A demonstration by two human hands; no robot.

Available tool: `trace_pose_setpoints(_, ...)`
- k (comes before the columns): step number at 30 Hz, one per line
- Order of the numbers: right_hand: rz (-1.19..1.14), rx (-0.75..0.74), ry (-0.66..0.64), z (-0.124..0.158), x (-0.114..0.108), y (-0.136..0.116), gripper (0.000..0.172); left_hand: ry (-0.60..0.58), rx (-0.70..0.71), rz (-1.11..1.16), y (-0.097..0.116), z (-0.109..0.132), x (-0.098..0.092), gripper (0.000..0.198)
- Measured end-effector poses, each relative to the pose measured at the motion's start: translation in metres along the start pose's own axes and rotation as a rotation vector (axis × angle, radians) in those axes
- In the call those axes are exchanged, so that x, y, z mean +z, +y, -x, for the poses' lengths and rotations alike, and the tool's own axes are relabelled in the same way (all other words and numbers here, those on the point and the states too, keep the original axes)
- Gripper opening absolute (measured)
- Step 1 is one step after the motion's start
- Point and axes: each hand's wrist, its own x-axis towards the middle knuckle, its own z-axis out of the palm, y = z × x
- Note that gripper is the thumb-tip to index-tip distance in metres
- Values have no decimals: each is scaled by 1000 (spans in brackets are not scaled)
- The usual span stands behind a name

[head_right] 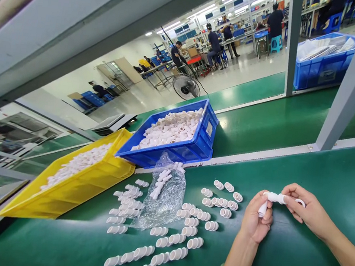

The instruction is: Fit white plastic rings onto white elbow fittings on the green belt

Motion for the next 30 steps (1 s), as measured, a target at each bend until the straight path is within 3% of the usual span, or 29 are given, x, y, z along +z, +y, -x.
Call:
trace_pose_setpoints(3, -163, 62, -55, -1, 1, 2, 40, -41, -23, 27, 1, 2, 1, 39)
trace_pose_setpoints(8, -126, 172, -280, 1, 1, 2, 66, -65, -30, 29, 0, 2, 0, 38)
trace_pose_setpoints(15, -81, 136, -370, 5, 4, -3, 85, -135, -56, -10, -2, 1, -1, 39)
trace_pose_setpoints(23, -83, 38, -392, 5, 6, -19, 69, -143, -58, -72, -4, -2, -7, 44)
trace_pose_setpoints(26, -54, 46, -423, 6, 6, -18, 69, -195, -89, -109, -3, -3, -10, 48)
trace_pose_setpoints(30, 87, 16, -370, 8, 7, -8, 65, -222, -95, -156, -1, -3, -12, 48)
